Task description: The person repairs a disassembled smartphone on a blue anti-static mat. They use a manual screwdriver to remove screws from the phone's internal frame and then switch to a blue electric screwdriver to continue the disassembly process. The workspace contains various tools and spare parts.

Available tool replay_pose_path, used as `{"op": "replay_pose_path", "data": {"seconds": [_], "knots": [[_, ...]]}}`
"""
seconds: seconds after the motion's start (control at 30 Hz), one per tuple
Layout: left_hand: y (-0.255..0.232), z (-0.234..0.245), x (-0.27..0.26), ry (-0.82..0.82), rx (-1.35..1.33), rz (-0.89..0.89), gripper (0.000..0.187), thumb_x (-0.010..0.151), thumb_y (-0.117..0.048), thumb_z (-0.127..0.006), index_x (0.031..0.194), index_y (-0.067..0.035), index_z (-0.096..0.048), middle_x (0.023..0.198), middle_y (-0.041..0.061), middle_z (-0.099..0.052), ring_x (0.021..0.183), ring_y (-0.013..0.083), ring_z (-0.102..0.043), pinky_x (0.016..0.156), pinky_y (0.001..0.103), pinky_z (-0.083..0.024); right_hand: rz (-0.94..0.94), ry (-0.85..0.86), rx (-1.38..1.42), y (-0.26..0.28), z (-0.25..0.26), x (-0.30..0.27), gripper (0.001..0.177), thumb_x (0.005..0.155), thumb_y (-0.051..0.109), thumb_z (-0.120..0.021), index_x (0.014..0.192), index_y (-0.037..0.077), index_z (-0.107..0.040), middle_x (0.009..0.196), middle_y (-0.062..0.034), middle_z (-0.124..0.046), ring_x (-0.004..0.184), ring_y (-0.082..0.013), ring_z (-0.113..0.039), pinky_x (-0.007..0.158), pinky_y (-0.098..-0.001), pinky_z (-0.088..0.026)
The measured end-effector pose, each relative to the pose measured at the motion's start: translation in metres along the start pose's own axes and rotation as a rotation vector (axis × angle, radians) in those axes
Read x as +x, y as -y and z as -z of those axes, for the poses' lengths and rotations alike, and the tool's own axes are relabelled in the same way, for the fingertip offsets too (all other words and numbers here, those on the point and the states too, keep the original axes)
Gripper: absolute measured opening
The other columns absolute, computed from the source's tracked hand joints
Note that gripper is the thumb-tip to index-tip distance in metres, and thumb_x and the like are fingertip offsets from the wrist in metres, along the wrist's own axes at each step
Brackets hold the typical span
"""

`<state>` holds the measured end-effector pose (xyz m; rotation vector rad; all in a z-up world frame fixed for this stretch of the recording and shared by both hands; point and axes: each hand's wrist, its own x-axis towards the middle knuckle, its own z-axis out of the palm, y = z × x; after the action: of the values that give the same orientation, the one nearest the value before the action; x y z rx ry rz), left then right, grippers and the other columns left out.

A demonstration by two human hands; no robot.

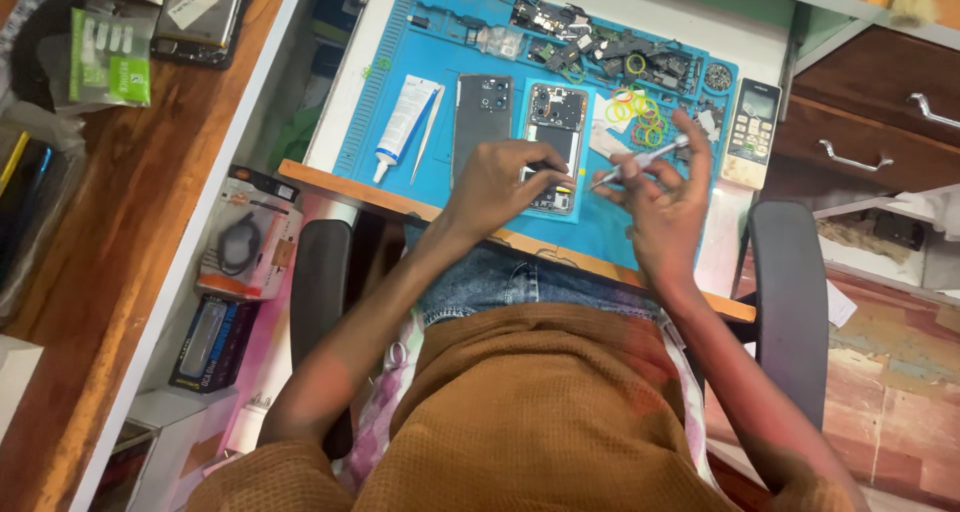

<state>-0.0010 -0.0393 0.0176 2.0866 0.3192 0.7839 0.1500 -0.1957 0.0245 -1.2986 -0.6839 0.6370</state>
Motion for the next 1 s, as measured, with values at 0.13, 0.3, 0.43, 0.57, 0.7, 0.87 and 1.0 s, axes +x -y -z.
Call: {"op": "replay_pose_path", "data": {"seconds": [0.13,0.3,0.43,0.57,0.7,0.87,1.0], "knots": [[0.014,0.008,0.004,0.089,0.024,0.018,0.011,0.088,-0.015,-0.079,0.094,-0.006,-0.077,0.088,0.01,-0.077,0.081,0.0247,-0.077,0.07,0.036,-0.057,-0.082,0.041,-0.174,-0.011,0.0,0.005,0.068,0.103,0.001,-0.065,0.16,0.012,-0.029,0.096,-0.0131,-0.068,0.096,-0.0235,-0.076,0.08,-0.0348,-0.069],[0.023,0.014,0.006,0.202,0.091,-0.007,0.012,0.087,-0.014,-0.079,0.091,-0.004,-0.075,0.085,0.012,-0.076,0.082,0.0296,-0.074,0.072,0.041,-0.056,-0.074,0.047,-0.196,-0.011,-0.004,0.008,0.068,0.103,0.0,-0.065,0.159,0.012,-0.029,0.091,-0.01,-0.067,0.094,-0.0216,-0.077,0.079,-0.0337,-0.07],[0.022,0.011,0.005,0.191,0.167,-0.032,0.012,0.084,-0.014,-0.08,0.089,-0.004,-0.074,0.086,0.012,-0.075,0.084,0.0313,-0.073,0.075,0.043,-0.056,-0.029,0.049,-0.253,-0.007,-0.007,0.008,0.066,0.105,0.001,-0.065,0.16,0.012,-0.029,0.095,-0.0118,-0.069,0.097,-0.0213,-0.077,0.081,-0.034,-0.07],[0.019,0.01,0.003,0.181,0.184,-0.049,0.014,0.084,-0.015,-0.081,0.087,-0.004,-0.073,0.086,0.012,-0.075,0.085,0.0304,-0.072,0.074,0.044,-0.055,-0.034,0.038,-0.253,-0.004,-0.008,0.009,0.065,0.106,0.003,-0.064,0.16,0.012,-0.028,0.101,-0.0134,-0.072,0.1,-0.0209,-0.077,0.081,-0.0339,-0.07],[0.019,0.008,0.004,0.171,0.201,-0.069,0.013,0.083,-0.014,-0.081,0.086,-0.004,-0.073,0.086,0.011,-0.075,0.085,0.0299,-0.071,0.073,0.043,-0.055,-0.034,0.053,-0.237,-0.005,-0.007,0.01,0.065,0.106,0.003,-0.064,0.16,0.012,-0.028,0.104,-0.0147,-0.072,0.101,-0.0216,-0.077,0.082,-0.0345,-0.07],[0.018,0.009,0.003,0.16,0.213,-0.098,0.012,0.084,-0.012,-0.08,0.085,-0.003,-0.072,0.086,0.011,-0.073,0.088,0.0302,-0.07,0.075,0.044,-0.055,-0.022,0.055,-0.26,-0.008,-0.006,0.01,0.065,0.106,0.002,-0.064,0.16,0.011,-0.028,0.105,-0.0158,-0.072,0.102,-0.0221,-0.076,0.083,-0.0352,-0.071],[0.018,0.008,0.002,0.16,0.197,-0.095,0.016,0.083,-0.013,-0.081,0.085,-0.003,-0.07,0.085,0.011,-0.072,0.087,0.0302,-0.069,0.074,0.043,-0.054,0.001,0.08,-0.25,-0.011,-0.004,0.01,0.065,0.106,0.001,-0.063,0.16,0.01,-0.028,0.109,-0.0176,-0.073,0.104,-0.023,-0.077,0.085,-0.0352,-0.07]]}}
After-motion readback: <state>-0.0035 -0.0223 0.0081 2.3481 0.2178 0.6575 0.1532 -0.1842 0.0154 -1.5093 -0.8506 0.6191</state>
